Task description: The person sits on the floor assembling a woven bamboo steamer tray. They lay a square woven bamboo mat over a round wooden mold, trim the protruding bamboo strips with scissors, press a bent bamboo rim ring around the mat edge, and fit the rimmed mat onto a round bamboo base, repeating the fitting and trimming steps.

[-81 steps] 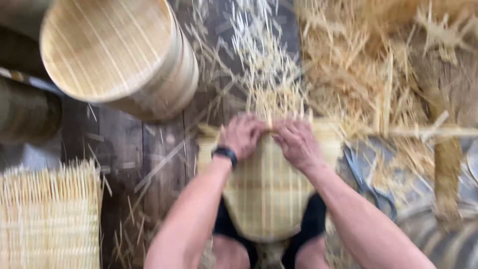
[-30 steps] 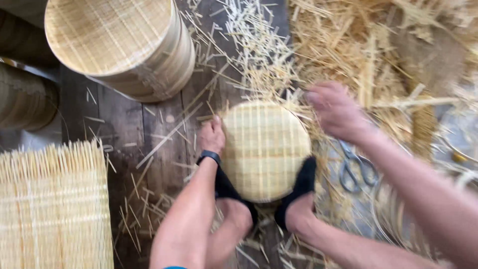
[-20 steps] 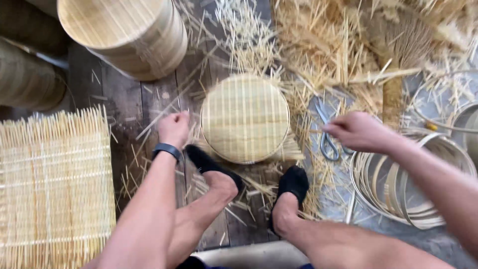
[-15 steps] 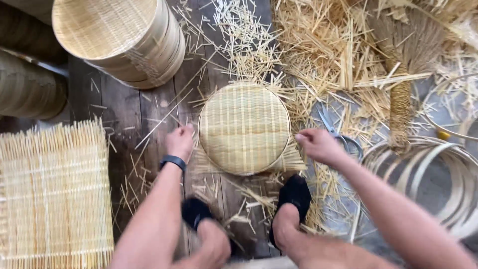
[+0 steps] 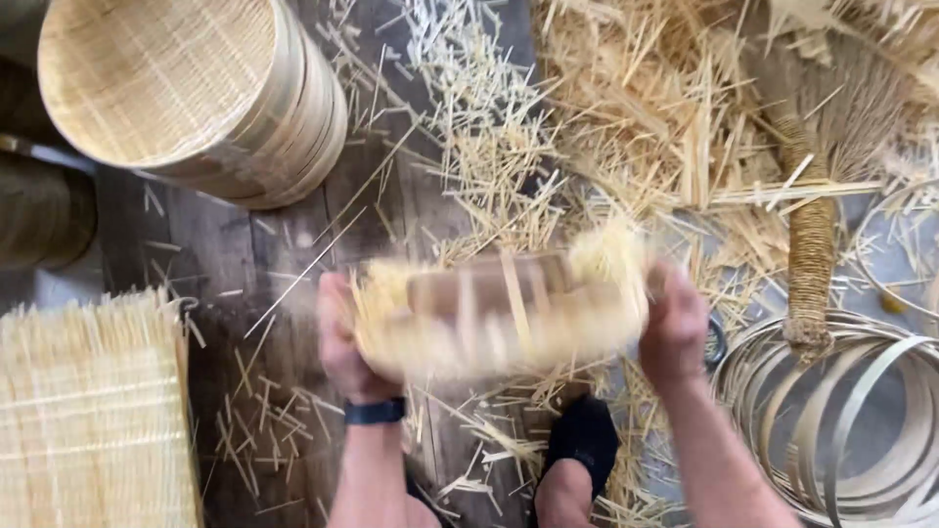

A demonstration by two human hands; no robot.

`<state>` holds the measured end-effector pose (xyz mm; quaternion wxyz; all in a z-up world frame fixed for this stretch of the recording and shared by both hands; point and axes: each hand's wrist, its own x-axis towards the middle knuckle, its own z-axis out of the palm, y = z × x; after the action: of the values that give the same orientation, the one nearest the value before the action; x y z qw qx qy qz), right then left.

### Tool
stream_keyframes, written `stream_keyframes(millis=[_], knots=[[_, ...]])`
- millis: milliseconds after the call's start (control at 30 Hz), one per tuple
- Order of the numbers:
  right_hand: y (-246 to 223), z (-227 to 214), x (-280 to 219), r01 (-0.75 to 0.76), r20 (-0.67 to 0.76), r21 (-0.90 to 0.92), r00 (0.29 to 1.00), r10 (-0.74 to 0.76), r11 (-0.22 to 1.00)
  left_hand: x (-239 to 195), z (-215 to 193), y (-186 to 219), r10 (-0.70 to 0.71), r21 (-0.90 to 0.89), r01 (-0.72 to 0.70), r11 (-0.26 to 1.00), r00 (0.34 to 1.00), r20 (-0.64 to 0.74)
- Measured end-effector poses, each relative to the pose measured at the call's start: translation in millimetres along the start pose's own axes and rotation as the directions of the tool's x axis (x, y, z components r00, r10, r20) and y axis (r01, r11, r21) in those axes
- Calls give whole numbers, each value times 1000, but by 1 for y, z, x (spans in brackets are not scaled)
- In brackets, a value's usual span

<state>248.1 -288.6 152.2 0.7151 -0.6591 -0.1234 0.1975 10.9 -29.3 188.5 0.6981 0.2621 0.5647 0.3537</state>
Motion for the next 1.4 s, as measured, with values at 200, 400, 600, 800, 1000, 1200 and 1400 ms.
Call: stream_keyframes(millis=[200,400,600,800,1000,1200,1400], knots=[[66,-25,7,-584,-118,-326,805,582,743,90,-52,-62,-385,201,354,913,912,145],[60,-10,-25,-607,-319,-446,795,516,658,53,-25,-54,-109,425,43,904,986,130],[-33,101,26,629,573,-648,774,-270,430,-51,34,-125,475,854,-462,240,823,312],[10,113,29,797,902,-409,426,67,444,-52,39,-131,475,807,-418,417,857,199],[2,105,-31,549,587,-598,796,-147,584,-52,20,-111,484,677,-637,369,754,445],[22,86,-26,355,501,-661,865,37,661,-24,22,-113,284,684,-581,441,813,508],[34,-24,8,-66,-46,-748,998,48,661,1,21,-81,236,674,-718,174,695,679]])
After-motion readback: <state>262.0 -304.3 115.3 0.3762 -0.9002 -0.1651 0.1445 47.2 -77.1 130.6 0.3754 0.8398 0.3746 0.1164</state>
